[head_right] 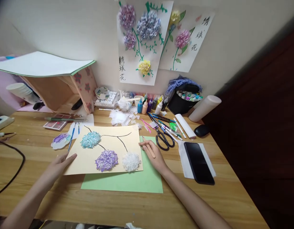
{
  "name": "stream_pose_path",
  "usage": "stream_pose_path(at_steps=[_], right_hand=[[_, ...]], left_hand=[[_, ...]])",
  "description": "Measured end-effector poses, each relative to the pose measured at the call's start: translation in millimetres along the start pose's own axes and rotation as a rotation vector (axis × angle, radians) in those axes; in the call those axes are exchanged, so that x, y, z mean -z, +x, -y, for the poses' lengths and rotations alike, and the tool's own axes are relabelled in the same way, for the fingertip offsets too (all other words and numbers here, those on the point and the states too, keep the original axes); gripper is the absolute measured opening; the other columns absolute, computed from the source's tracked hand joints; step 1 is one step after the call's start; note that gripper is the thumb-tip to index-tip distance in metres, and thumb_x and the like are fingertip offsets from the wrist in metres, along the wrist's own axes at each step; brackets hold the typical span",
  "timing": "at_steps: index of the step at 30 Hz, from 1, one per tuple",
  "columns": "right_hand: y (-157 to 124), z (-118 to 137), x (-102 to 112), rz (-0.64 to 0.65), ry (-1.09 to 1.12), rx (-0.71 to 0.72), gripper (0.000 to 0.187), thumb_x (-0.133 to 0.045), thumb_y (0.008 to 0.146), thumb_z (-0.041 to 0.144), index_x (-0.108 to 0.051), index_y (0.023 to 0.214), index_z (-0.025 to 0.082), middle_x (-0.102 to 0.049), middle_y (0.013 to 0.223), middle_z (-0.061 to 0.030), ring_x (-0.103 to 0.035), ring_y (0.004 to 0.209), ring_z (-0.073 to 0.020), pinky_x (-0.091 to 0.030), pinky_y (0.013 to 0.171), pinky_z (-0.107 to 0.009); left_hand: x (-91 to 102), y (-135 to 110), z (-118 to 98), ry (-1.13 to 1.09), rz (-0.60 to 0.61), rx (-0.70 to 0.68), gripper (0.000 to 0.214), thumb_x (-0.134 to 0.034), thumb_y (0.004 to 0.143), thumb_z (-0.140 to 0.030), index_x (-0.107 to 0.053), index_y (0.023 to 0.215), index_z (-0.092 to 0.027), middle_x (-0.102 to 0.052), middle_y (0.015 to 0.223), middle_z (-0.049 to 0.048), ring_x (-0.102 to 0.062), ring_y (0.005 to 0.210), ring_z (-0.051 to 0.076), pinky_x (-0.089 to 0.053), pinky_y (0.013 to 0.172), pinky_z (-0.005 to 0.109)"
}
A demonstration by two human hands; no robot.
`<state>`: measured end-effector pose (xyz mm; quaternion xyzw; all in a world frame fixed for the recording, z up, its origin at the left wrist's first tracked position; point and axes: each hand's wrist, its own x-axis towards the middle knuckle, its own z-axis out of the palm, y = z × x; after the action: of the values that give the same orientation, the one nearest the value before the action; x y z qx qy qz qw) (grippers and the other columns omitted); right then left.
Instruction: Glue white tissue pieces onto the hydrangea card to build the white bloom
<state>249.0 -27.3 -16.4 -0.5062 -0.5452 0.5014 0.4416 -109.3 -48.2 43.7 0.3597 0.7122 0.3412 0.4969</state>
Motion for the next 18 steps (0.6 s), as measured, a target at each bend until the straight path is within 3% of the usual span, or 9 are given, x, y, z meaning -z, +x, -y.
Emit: stream_pose_path(at_steps=[5, 10, 14, 18], right_hand=[[-5.7, 6.6, -7.8, 0.077, 0.045, -0.007, 0.025, -0.047, 0.088, 0.045, -0.053, 0.094, 0.022, -0.058, 0.120, -0.0098, -0.060, 0.104, -0.0217, -0.049, 0.090, -0.040], [-11.2, -2.0, -16.3, 0.023, 0.031, 0.018, 0.023, -0.045, 0.089, 0.043, -0.050, 0.095, 0.022, -0.053, 0.127, -0.0116, -0.060, 0.105, -0.0222, -0.049, 0.089, -0.039], [-7.1, 0.9, -14.9, 0.043, -0.099, 0.071, 0.022, -0.039, 0.091, 0.041, -0.050, 0.101, 0.024, -0.051, 0.131, -0.0121, -0.053, 0.117, -0.0229, -0.046, 0.093, -0.040], [13.1, 25.0, -15.6, 0.038, -0.344, 0.252, 0.020, -0.042, 0.090, 0.034, -0.049, 0.107, 0.025, -0.051, 0.132, -0.0101, -0.043, 0.127, -0.0219, -0.038, 0.101, -0.041]], left_hand=[[15.0, 0.1, 15.9, -0.063, -0.024, -0.161, 0.041, -0.069, 0.065, -0.041, -0.064, 0.100, -0.020, -0.072, 0.092, 0.0053, -0.067, 0.086, 0.026, -0.056, 0.065, 0.029], [33.3, -2.3, 18.9, -0.154, -0.111, -0.137, 0.037, -0.070, 0.065, -0.040, -0.065, 0.096, -0.019, -0.073, 0.081, 0.0069, -0.069, 0.075, 0.025, -0.057, 0.062, 0.030], [55.2, -9.6, 0.6, -0.146, -0.167, -0.187, 0.036, -0.069, 0.065, -0.042, -0.066, 0.092, -0.019, -0.072, 0.075, 0.0073, -0.068, 0.070, 0.024, -0.056, 0.060, 0.031], [69.6, -20.0, -32.8, 0.058, -0.291, -0.417, 0.044, -0.064, 0.064, -0.054, -0.067, 0.088, -0.018, -0.071, 0.071, 0.0059, -0.066, 0.068, 0.024, -0.054, 0.056, 0.028]])
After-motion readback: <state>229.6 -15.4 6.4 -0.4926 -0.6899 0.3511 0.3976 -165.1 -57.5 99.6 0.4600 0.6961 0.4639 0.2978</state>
